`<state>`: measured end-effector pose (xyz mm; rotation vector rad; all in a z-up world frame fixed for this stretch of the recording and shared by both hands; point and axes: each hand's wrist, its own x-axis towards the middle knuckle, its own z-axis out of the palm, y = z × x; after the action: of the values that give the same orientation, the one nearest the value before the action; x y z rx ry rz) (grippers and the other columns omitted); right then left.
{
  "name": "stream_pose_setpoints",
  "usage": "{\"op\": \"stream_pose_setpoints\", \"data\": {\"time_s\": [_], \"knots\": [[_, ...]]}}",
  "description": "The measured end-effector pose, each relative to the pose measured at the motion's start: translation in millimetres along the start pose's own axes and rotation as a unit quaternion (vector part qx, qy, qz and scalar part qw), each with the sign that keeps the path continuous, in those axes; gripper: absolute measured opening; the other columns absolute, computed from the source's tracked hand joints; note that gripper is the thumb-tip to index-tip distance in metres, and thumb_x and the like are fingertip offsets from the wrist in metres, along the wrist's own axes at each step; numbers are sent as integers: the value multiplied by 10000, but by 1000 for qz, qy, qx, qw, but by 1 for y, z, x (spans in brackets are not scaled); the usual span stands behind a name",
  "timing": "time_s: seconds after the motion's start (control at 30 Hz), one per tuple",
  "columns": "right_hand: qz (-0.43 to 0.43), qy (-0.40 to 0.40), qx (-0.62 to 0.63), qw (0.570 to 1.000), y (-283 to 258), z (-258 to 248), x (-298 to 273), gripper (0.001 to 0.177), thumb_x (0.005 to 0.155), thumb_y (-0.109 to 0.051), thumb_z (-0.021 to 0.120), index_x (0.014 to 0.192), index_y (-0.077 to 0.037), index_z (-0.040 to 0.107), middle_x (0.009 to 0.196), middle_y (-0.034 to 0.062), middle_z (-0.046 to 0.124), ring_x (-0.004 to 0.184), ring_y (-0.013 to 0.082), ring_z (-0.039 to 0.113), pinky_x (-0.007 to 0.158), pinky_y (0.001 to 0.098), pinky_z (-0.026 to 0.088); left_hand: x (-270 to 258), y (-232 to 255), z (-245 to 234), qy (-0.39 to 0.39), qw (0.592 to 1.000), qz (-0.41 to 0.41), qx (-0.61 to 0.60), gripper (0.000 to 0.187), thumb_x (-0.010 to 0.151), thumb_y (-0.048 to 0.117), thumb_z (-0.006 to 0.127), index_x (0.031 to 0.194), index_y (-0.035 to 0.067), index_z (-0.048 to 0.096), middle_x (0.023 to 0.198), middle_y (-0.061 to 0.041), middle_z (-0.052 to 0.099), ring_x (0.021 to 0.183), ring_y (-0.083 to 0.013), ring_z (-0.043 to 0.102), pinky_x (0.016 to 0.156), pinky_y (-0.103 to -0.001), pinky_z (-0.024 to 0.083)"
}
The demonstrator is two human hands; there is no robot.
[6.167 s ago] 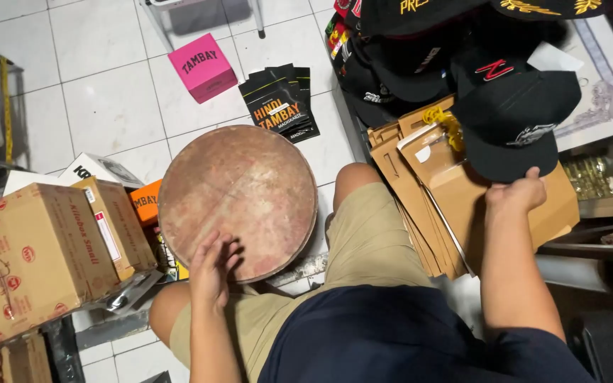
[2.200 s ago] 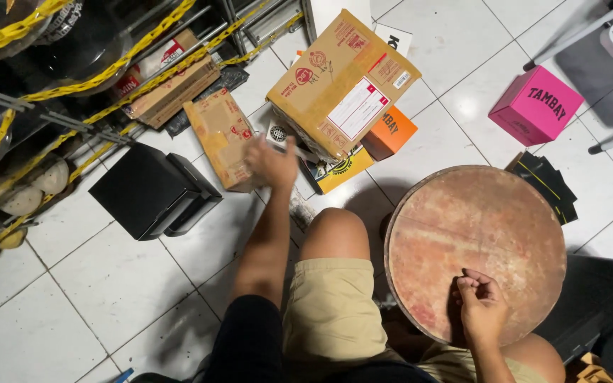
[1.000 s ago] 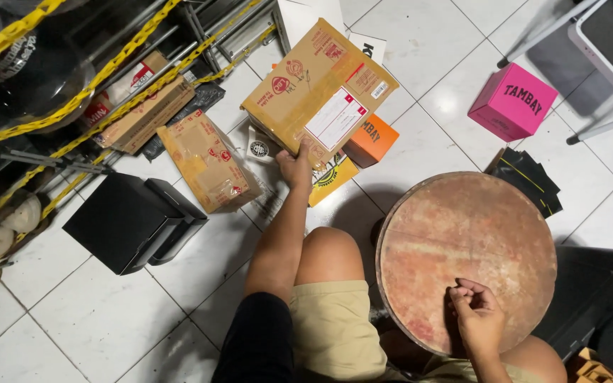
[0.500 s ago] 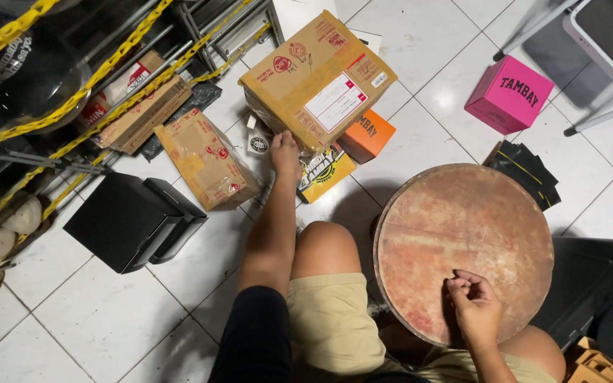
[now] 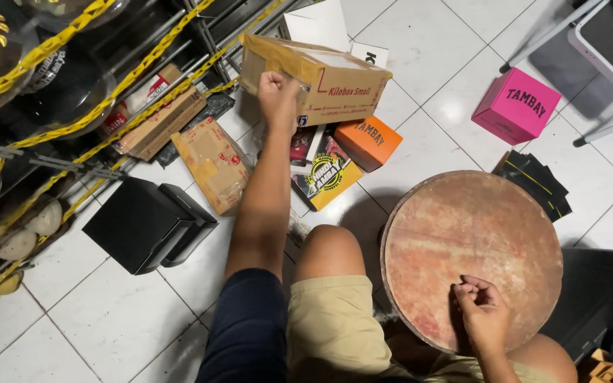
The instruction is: The person sorts through various caps and boxes, then assembles a flat cardboard box by folding it into shape and placing a cap inside before closing it.
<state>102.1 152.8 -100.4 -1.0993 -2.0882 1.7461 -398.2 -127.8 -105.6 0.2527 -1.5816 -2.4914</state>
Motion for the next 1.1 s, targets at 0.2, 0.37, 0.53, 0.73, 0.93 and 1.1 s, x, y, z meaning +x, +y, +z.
{"op": "stream_pose_setpoints", "data": {"time_s": [0.2, 0.37, 0.53, 0.73, 0.93, 1.1], "knots": [[-9, 0, -3, 1000, 2, 0, -2, 302, 931, 66, 674, 1232, 72, 640, 921, 100, 630, 763, 121, 540, 727, 222, 473, -44, 5, -20, -30, 891, 26, 453, 921, 588, 174, 996, 1346, 138, 474, 1308, -150, 569, 1163, -332, 622, 1004, -505, 539], [-14, 4, 7, 1000, -4, 4, 0, 292, 934, 60, 672, 1225, 65, 641, 892, 91, 626, 770, 123, 547, 730, 223, 482, -29, -39, -52, 59, 851, -19, 521, 1041, 721, 283, 934, 1522, 109, 292, 1432, -200, 465, 1215, -406, 560, 987, -578, 504], [0, 16, -22, 1000, -9, 5, -4, 293, 938, 48, 678, 1228, 68, 641, 880, 86, 619, 757, 132, 538, 719, 231, 471, -33, -45, -65, 60, 838, -97, 533, 756, 779, 267, 863, 1392, 96, 455, 1318, -160, 596, 1260, -367, 554, 1063, -551, 450], [17, 23, -31, 999, -4, 5, -3, 308, 913, 68, 689, 1218, 58, 648, 876, 80, 618, 732, 113, 517, 686, 215, 446, -62, -126, -111, 227, 856, -414, 213, 835, 811, 429, 764, 1389, 36, 306, 1121, -187, 574, 745, -192, 543, 547, -318, 457], [14, 31, -61, 998, 6, 3, -1, 288, 918, 34, 714, 1199, 70, 661, 885, 96, 616, 735, 117, 525, 703, 226, 463, -88, -179, -114, 209, 839, -484, -136, 1043, 895, 739, 394, 1644, 120, 17, 1600, -432, 88, 1501, -563, 200, 1227, -562, 279], [37, 39, -60, 997, 10, 1, 1, 306, 913, 48, 706, 1214, 67, 652, 896, 107, 618, 751, 133, 542, 698, 233, 462, -68, -196, -115, 250, 828, -445, -233, 1083, 884, 677, 526, 1598, 15, 49, 1622, -336, 113, 1525, -469, 183, 1211, -528, 293]]}}
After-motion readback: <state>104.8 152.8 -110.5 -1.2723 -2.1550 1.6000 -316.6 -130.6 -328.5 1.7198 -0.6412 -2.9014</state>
